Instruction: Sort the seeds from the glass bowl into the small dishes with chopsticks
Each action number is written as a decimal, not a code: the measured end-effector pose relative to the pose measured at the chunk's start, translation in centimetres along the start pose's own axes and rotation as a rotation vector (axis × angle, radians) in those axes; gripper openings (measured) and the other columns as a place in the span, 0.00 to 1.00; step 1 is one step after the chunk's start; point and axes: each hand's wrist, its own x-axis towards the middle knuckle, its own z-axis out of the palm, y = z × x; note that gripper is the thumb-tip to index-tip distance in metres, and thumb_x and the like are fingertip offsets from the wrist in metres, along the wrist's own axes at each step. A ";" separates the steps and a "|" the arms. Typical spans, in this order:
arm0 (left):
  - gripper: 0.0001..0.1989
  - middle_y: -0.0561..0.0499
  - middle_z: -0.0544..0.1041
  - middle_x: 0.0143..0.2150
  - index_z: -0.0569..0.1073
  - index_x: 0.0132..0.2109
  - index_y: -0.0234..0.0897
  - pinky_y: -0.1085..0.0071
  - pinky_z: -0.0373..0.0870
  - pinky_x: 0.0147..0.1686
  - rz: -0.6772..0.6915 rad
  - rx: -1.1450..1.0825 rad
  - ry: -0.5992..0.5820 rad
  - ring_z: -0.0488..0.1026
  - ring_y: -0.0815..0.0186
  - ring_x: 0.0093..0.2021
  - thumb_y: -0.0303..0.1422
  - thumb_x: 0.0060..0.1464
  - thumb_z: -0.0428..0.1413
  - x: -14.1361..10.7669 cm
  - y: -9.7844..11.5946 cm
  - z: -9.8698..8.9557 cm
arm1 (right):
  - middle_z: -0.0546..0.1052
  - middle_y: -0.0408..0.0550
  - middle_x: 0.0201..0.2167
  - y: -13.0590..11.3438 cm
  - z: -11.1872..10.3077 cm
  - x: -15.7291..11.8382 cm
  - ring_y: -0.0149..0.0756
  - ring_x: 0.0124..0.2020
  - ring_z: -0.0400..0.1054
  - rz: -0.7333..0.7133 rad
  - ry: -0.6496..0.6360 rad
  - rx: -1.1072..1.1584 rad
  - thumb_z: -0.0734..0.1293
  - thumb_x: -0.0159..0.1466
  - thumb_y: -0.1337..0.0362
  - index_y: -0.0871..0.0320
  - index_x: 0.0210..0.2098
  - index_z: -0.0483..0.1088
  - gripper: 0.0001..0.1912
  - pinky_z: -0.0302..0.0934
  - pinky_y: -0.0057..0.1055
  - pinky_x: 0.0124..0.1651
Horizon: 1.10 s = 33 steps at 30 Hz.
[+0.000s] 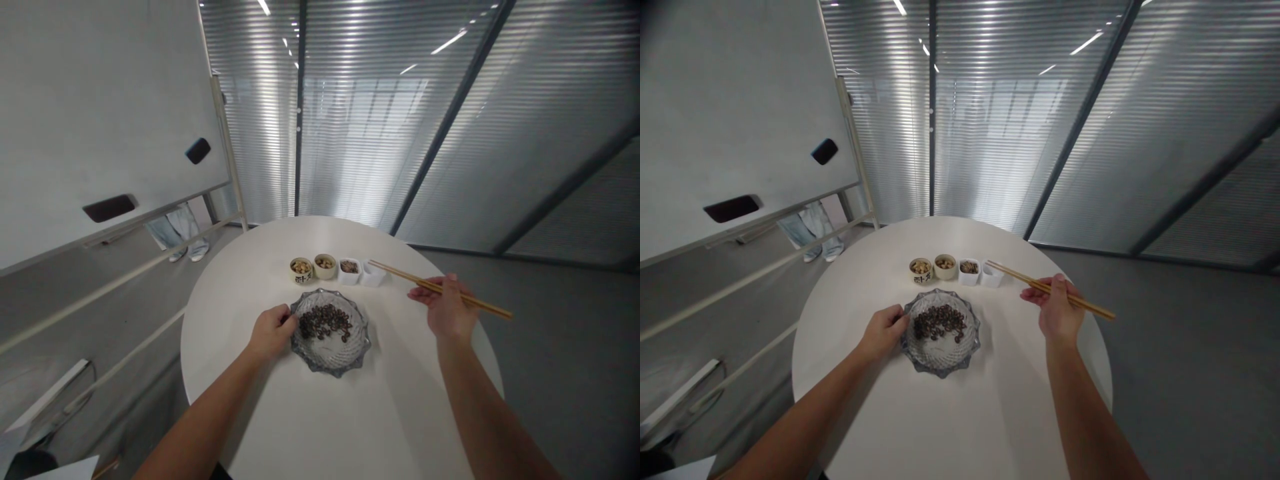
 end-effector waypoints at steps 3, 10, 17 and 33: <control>0.14 0.56 0.64 0.23 0.66 0.27 0.37 0.72 0.52 0.29 0.001 -0.010 -0.001 0.62 0.69 0.28 0.39 0.57 0.50 0.0 -0.2 0.0 | 0.77 0.43 0.18 -1.4 0.6 -0.9 0.37 0.16 0.73 0.028 -0.050 0.045 0.78 0.55 0.53 0.59 0.26 0.72 0.18 0.75 0.35 0.20; 0.14 0.56 0.63 0.23 0.65 0.26 0.38 0.72 0.52 0.29 0.001 0.003 0.000 0.62 0.69 0.27 0.39 0.57 0.50 0.1 -0.3 0.0 | 0.81 0.49 0.23 -2.6 1.1 -5.2 0.40 0.17 0.76 0.200 -0.352 0.069 0.74 0.60 0.44 0.60 0.30 0.76 0.23 0.74 0.34 0.19; 0.15 0.56 0.63 0.23 0.64 0.26 0.38 0.72 0.52 0.28 0.004 0.000 -0.008 0.62 0.69 0.27 0.40 0.58 0.49 0.0 -0.4 0.1 | 0.81 0.50 0.24 -1.4 1.3 -7.4 0.40 0.19 0.77 0.304 -0.486 0.009 0.73 0.61 0.43 0.59 0.29 0.77 0.23 0.74 0.34 0.22; 0.15 0.56 0.63 0.23 0.64 0.26 0.38 0.72 0.52 0.28 0.009 -0.003 -0.005 0.61 0.69 0.27 0.40 0.58 0.50 0.0 -0.1 -0.1 | 0.77 0.47 0.16 -0.6 2.1 -8.1 0.34 0.16 0.70 0.231 -0.492 -0.327 0.71 0.61 0.40 0.58 0.29 0.77 0.25 0.67 0.27 0.21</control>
